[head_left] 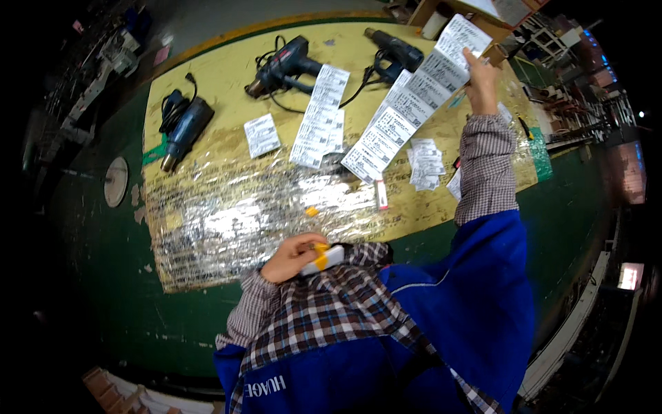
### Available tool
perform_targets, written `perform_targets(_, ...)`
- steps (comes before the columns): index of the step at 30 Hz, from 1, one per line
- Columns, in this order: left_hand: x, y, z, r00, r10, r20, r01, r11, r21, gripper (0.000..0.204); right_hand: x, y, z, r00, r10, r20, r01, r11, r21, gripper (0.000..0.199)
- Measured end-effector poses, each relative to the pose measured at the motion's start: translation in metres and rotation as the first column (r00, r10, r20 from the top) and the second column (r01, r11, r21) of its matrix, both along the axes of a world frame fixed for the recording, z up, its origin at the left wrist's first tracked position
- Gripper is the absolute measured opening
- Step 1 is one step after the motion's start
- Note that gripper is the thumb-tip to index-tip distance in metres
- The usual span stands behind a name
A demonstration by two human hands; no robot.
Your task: The person sorts through a stack of printed shipping labels on a workbench, separating them into smaller piles. They use a pen to write on the labels and a yellow marker to highlight specific sections. The person handles the labels one by one, organizing them into neat stacks.
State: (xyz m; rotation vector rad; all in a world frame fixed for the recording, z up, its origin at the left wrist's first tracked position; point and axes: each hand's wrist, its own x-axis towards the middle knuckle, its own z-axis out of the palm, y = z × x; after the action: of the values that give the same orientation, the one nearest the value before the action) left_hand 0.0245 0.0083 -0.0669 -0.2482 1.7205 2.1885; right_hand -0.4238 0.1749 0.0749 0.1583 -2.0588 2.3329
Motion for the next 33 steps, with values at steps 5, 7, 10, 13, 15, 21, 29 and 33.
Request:
perform_targets(5,0.02,-0.038,0.012,0.95,0.281,-0.133,-0.286,0.62,-0.73,0.052,0.009,0.006,0.018,0.987,0.153,0.045,-0.149,0.986,-0.07,0.028)
perform_targets(7,0.03,-0.046,-0.006,0.95,0.245,-0.195,-0.269,0.316,-0.91,0.042,0.01,0.004,0.023,0.978,0.199,0.07,-0.192,0.976,-0.1,0.027)
perform_targets(10,0.028,-0.046,-0.006,0.95,0.218,-0.225,-0.262,0.16,-0.952,0.028,0.009,-0.001,0.023,0.95,0.3,0.083,-0.285,0.946,-0.154,0.028)
perform_targets(13,0.016,-0.046,-0.005,0.919,0.244,-0.309,-0.367,0.248,-0.897,0.033,0.03,-0.013,0.038,0.928,0.356,0.109,-0.338,0.929,-0.153,0.025)
perform_targets(15,-0.012,-0.05,-0.002,0.87,0.291,-0.397,-0.489,0.425,-0.762,0.057,0.044,-0.018,0.05,0.883,0.45,0.135,-0.421,0.886,-0.196,0.023)
perform_targets(21,-0.142,-0.027,0.069,0.742,0.234,-0.629,-0.6,0.651,-0.465,0.074,0.111,-0.043,0.102,0.715,0.688,0.121,-0.656,0.721,-0.221,0.021)
perform_targets(29,-0.108,-0.007,0.083,0.894,0.23,-0.385,-0.246,0.969,0.008,0.021,0.081,-0.038,0.088,0.838,0.539,0.081,-0.531,0.841,-0.109,0.027)
perform_targets(33,-0.08,-0.008,0.085,0.902,0.274,-0.335,-0.228,0.959,0.168,0.019,0.073,-0.038,0.05,0.841,0.528,0.119,-0.519,0.849,-0.103,0.026)
